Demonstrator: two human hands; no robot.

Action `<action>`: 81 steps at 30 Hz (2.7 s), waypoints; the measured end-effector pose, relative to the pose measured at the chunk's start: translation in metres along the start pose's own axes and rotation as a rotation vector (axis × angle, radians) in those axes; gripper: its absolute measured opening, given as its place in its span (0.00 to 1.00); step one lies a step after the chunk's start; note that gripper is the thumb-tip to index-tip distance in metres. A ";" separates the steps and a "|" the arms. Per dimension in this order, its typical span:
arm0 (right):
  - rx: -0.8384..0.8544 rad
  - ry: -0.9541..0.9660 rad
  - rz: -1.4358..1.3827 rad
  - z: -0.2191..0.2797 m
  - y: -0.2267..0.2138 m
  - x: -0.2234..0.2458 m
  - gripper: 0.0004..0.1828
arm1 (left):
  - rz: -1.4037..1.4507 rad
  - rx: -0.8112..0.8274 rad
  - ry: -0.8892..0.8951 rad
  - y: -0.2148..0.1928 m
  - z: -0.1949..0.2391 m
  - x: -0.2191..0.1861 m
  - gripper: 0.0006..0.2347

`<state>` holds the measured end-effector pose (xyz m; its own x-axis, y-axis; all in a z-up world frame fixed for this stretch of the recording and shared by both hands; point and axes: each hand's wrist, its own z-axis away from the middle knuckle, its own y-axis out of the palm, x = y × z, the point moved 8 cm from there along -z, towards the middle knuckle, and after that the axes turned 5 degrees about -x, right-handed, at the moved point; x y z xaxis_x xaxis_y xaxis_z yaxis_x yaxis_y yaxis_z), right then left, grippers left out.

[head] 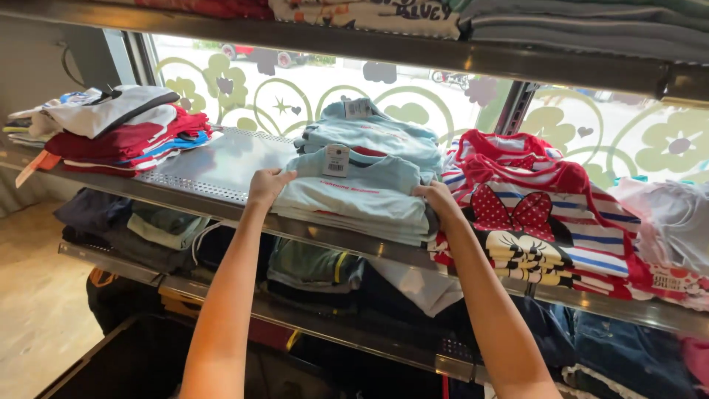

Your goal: Sorting, unfolding, and stocking clothes from a bin onto a shelf

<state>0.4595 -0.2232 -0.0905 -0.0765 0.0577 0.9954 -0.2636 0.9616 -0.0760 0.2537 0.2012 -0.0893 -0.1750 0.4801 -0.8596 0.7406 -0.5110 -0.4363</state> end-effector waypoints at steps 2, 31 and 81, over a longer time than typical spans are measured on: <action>-0.021 -0.018 0.041 -0.007 0.000 -0.003 0.24 | -0.075 -0.096 0.133 -0.002 -0.004 -0.009 0.29; -0.396 -1.060 0.486 0.299 0.030 0.073 0.21 | -0.416 -0.248 0.690 0.001 0.297 -0.041 0.24; 0.098 1.022 -0.310 0.418 0.070 -0.491 0.43 | 0.268 0.800 -1.459 0.131 0.619 0.345 0.44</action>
<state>0.0765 -0.2962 -0.6088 0.8360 0.0556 0.5459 -0.2131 0.9497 0.2295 -0.1111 -0.1421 -0.6076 -0.8585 -0.4543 -0.2378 0.4353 -0.8908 0.1303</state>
